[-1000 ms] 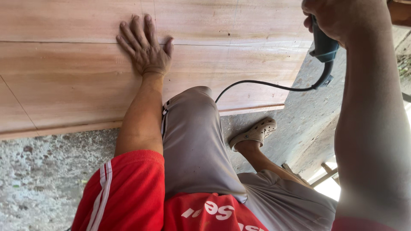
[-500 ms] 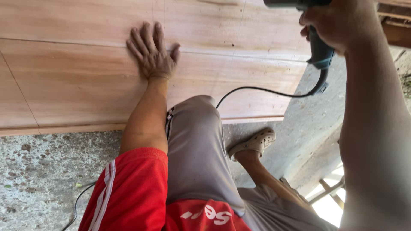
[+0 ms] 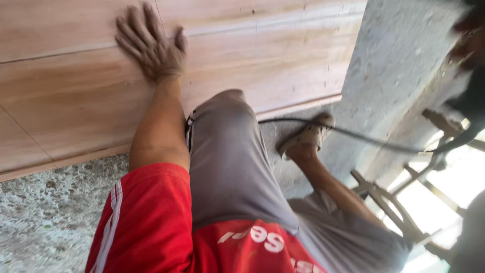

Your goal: The person sits on the floor holding a long wooden board steady with one hand while drilling a series of holes along a marked line with a corded electric drill. They reposition the board and continue drilling more holes, then stand up at the end carrying the drill.

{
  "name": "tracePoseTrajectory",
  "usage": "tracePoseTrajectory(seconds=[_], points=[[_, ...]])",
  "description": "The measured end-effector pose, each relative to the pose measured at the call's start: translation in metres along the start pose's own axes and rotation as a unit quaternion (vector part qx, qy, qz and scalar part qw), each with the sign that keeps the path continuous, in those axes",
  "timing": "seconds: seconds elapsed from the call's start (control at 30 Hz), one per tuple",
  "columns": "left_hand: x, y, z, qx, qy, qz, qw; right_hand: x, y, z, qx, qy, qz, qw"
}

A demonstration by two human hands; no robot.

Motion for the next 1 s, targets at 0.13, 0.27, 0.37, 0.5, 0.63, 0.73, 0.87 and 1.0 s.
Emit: tracePoseTrajectory(seconds=[0.13, 0.27, 0.37, 0.5, 0.63, 0.73, 0.87, 1.0], points=[[0.010, -0.001, 0.005, -0.007, 0.013, 0.042, 0.999, -0.054, 0.060, 0.043, 0.012, -0.189, 0.020, 0.982], [0.006, 0.001, 0.007, -0.011, -0.018, 0.023, 1.000, -0.130, 0.090, 0.051, 0.033, -0.272, 0.056, 0.960], [0.006, 0.003, 0.008, -0.001, -0.009, 0.012, 1.000, -0.162, 0.093, 0.045, 0.037, -0.276, 0.049, 0.959], [0.007, 0.003, 0.010, 0.023, -0.011, -0.025, 0.999, -0.182, 0.094, 0.042, 0.002, -0.255, 0.056, 0.965], [0.011, 0.004, 0.015, 0.029, -0.024, -0.042, 0.998, -0.188, 0.094, 0.036, 0.007, -0.217, 0.061, 0.974], [0.013, 0.004, 0.018, 0.034, -0.024, -0.045, 0.998, -0.189, 0.090, 0.033, 0.000, -0.172, 0.063, 0.983], [0.015, 0.005, 0.021, 0.031, -0.032, -0.043, 0.998, -0.187, 0.087, 0.027, 0.004, -0.131, 0.069, 0.989], [0.016, 0.007, 0.022, 0.030, -0.029, -0.039, 0.998, -0.185, 0.088, 0.024, 0.011, -0.137, 0.082, 0.987]])
Point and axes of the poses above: each hand's wrist, its own y-axis away from the middle knuckle, its own x-axis out of the back of the hand, z = x × y, the point moved 6 cm from there along -y, towards the middle knuckle, and after that the axes turned 12 degrees about y, right-handed, at the moved point
